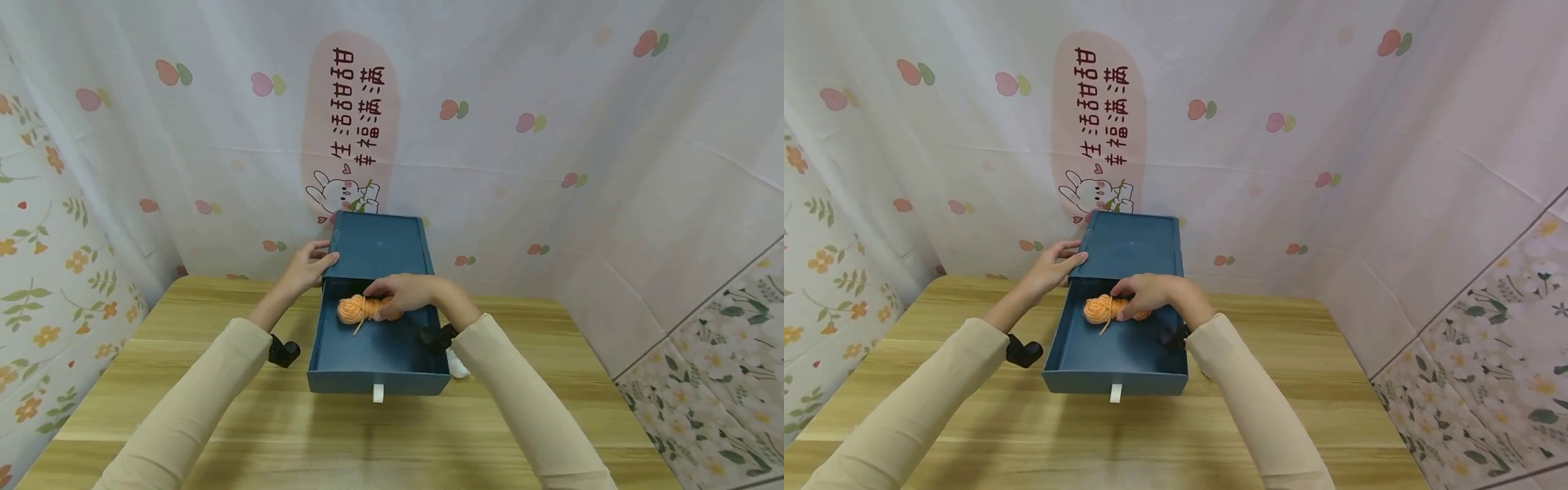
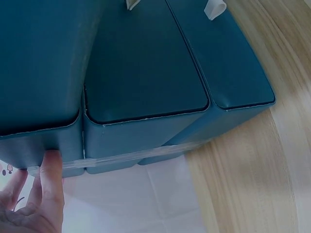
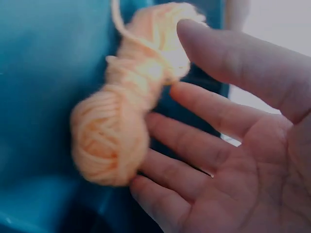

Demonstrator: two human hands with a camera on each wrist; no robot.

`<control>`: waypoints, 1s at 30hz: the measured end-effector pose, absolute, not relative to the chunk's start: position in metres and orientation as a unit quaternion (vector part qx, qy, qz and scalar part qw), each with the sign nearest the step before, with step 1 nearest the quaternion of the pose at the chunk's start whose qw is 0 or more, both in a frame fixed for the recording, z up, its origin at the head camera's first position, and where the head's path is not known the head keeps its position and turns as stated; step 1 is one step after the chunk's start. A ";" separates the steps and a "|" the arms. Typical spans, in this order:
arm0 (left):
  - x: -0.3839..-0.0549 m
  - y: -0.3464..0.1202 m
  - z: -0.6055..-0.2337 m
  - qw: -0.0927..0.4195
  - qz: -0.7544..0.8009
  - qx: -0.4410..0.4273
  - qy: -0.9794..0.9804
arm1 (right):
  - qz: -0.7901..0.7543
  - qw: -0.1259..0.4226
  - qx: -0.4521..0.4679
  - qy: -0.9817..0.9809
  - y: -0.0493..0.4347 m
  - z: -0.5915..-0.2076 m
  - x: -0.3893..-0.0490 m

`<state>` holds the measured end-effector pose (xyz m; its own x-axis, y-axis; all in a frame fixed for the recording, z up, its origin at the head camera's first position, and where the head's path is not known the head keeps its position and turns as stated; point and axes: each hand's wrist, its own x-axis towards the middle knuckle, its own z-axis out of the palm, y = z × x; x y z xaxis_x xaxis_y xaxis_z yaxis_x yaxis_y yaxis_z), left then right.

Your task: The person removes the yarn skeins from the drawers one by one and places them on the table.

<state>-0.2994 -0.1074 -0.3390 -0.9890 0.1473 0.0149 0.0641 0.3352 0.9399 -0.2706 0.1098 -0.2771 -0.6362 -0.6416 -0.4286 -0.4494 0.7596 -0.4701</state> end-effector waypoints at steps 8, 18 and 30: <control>-0.300 -0.106 -0.339 0.038 0.571 0.066 0.818 | -0.127 0.287 -0.273 0.909 0.105 -0.292 -0.274; -0.299 -0.107 -0.338 0.037 0.571 0.061 0.818 | -0.104 0.257 -0.264 0.924 0.101 -0.301 -0.276; -0.298 -0.107 -0.337 0.038 0.571 0.065 0.817 | -0.106 0.242 -0.263 0.928 0.105 -0.299 -0.273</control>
<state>-0.2978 -0.1068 -0.3374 -0.9887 0.1496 0.0109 0.0617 0.3390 0.9388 -0.2733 0.1048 -0.2991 -0.7443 -0.5395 -0.3937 -0.4368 0.8391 -0.3242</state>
